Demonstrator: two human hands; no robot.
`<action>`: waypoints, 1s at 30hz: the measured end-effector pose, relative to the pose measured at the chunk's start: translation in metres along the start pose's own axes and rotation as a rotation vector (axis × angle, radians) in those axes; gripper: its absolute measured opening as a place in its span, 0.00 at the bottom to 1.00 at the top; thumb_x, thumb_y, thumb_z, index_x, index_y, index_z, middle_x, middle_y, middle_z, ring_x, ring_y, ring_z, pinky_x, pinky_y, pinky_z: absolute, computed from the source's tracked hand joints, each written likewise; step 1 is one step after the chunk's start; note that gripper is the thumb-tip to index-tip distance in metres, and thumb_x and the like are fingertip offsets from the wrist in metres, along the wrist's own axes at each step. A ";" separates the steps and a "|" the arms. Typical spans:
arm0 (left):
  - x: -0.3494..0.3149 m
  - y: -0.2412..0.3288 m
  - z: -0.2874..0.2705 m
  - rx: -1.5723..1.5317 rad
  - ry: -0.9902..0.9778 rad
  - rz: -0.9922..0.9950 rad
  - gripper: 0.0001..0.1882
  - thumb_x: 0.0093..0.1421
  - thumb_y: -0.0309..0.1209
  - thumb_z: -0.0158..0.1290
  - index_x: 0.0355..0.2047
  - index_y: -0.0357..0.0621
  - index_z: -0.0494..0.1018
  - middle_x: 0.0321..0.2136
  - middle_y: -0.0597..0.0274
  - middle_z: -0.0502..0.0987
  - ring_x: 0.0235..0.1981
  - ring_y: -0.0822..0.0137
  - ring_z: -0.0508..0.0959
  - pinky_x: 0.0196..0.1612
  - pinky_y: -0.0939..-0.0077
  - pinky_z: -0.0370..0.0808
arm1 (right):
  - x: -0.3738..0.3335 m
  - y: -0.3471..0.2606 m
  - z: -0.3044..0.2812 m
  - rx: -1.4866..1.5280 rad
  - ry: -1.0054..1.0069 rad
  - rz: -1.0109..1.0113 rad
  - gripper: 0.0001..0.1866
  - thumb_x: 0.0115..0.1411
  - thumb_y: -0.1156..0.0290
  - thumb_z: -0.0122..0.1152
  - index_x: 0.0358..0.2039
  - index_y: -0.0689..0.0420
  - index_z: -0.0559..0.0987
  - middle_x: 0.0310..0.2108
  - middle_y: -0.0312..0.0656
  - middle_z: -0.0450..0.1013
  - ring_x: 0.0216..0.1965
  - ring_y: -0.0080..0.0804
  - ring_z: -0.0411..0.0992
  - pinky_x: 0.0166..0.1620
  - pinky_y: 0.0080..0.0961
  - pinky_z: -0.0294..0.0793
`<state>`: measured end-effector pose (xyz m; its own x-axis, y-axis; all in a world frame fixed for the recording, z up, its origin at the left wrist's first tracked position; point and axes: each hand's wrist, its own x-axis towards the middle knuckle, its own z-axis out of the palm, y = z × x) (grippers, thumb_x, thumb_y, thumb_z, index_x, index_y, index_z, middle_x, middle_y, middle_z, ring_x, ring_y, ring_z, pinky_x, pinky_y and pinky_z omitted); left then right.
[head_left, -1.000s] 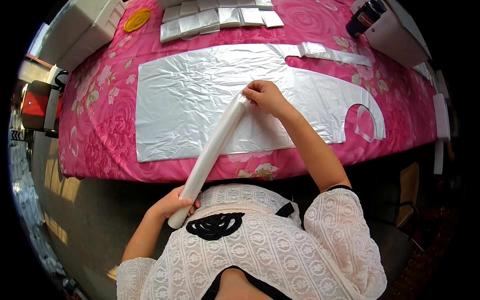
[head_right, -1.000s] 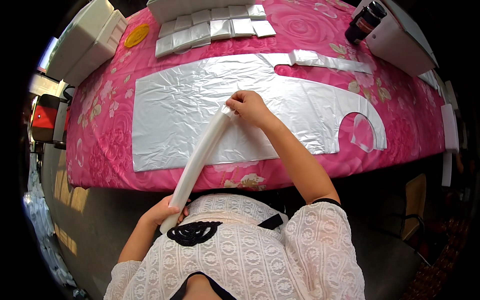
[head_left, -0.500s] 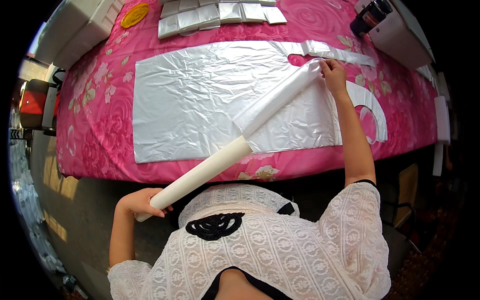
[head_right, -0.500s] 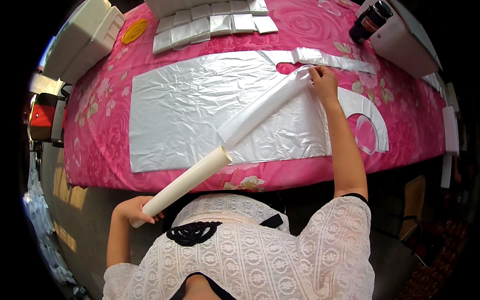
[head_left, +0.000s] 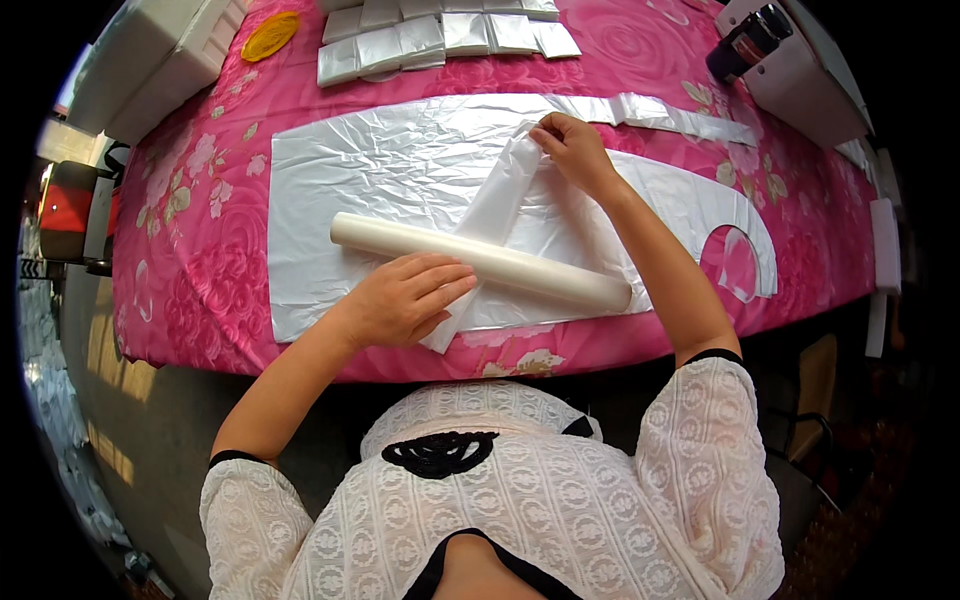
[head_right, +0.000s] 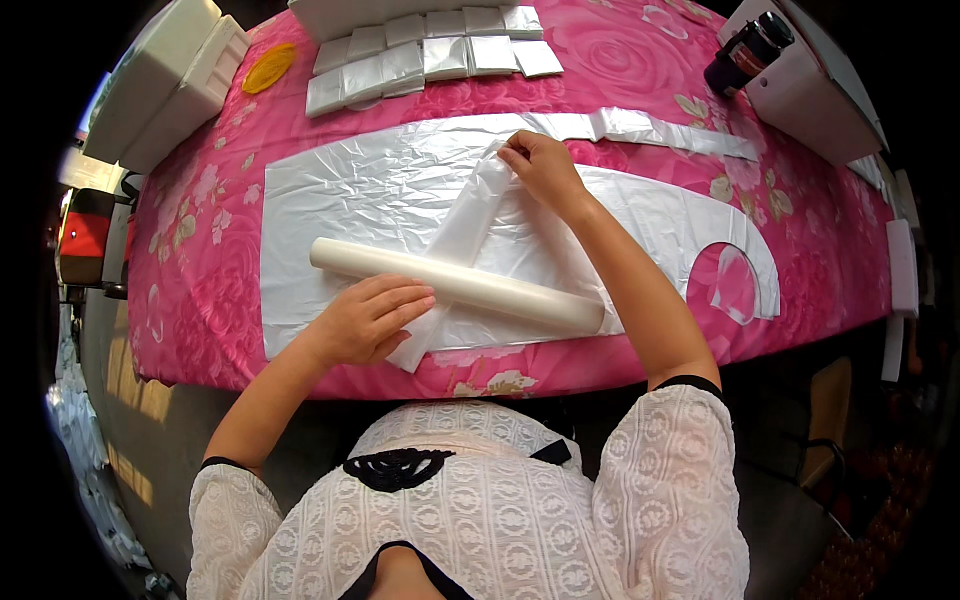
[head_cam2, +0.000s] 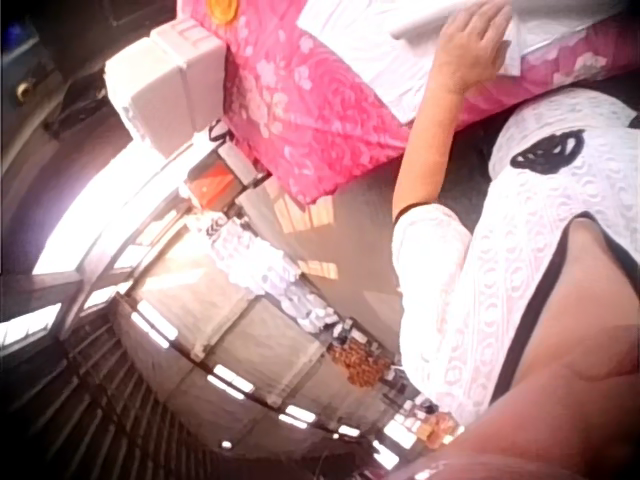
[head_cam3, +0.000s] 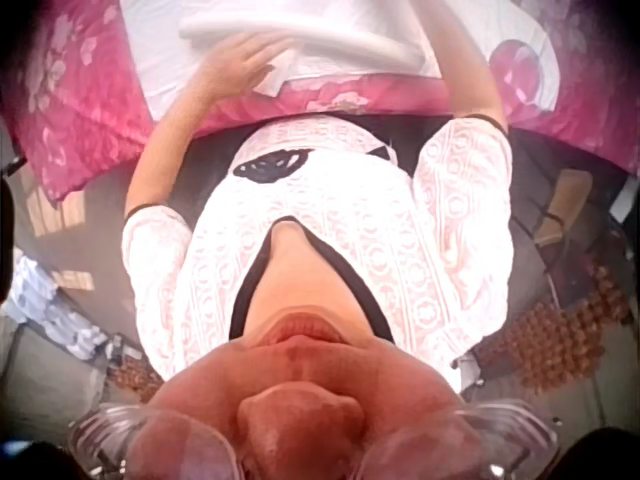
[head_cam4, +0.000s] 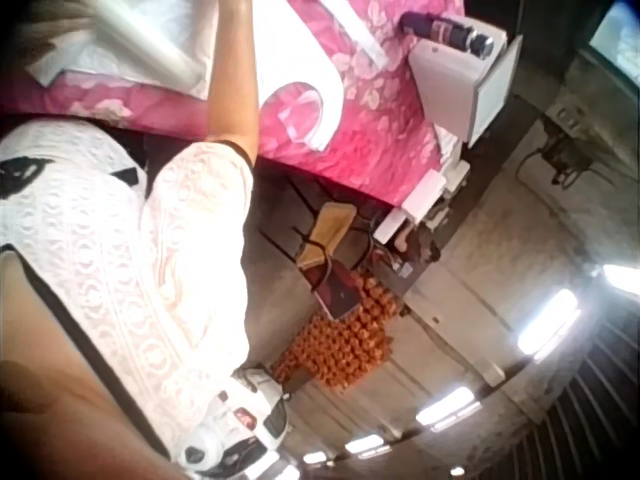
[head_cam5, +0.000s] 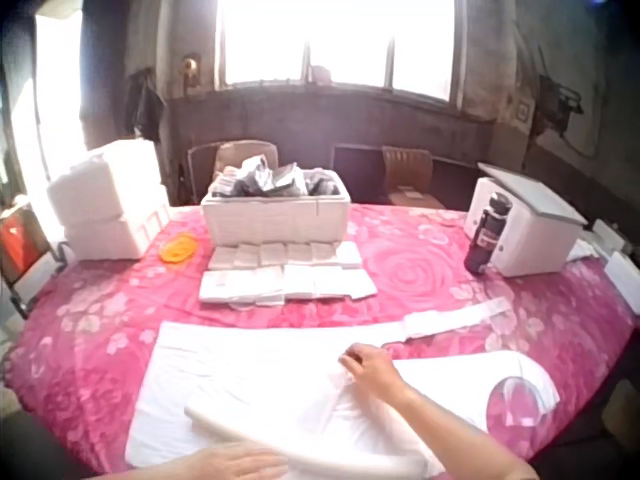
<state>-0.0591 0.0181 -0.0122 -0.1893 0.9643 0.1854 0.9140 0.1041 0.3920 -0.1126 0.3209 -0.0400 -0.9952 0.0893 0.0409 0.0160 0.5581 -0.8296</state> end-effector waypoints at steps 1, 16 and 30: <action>-0.003 0.003 0.014 -0.018 -0.058 0.019 0.32 0.50 0.38 0.52 0.54 0.37 0.60 0.55 0.52 0.62 0.56 0.53 0.61 0.58 0.60 0.59 | 0.003 0.003 0.000 0.003 -0.012 0.003 0.11 0.56 0.66 0.56 0.31 0.63 0.76 0.25 0.42 0.73 0.26 0.24 0.69 0.31 0.22 0.68; -0.008 0.052 0.061 0.067 -0.131 -0.190 0.42 0.51 0.55 0.44 0.56 0.32 0.55 0.59 0.42 0.52 0.62 0.51 0.51 0.63 0.57 0.44 | -0.103 -0.055 0.020 -0.280 -0.058 -0.403 0.20 0.56 0.63 0.55 0.49 0.55 0.71 0.45 0.47 0.68 0.44 0.44 0.68 0.44 0.33 0.69; -0.004 0.059 0.066 0.027 -0.139 -0.161 0.38 0.47 0.40 0.53 0.57 0.37 0.56 0.61 0.42 0.48 0.63 0.49 0.47 0.63 0.57 0.43 | -0.133 0.015 -0.077 -0.490 0.261 0.241 0.23 0.53 0.71 0.56 0.52 0.53 0.69 0.38 0.41 0.72 0.40 0.41 0.66 0.46 0.31 0.65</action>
<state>0.0193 0.0364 -0.0498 -0.2839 0.9588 -0.0047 0.8855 0.2641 0.3823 0.0270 0.3809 -0.0148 -0.9023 0.4253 0.0709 0.3424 0.8067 -0.4817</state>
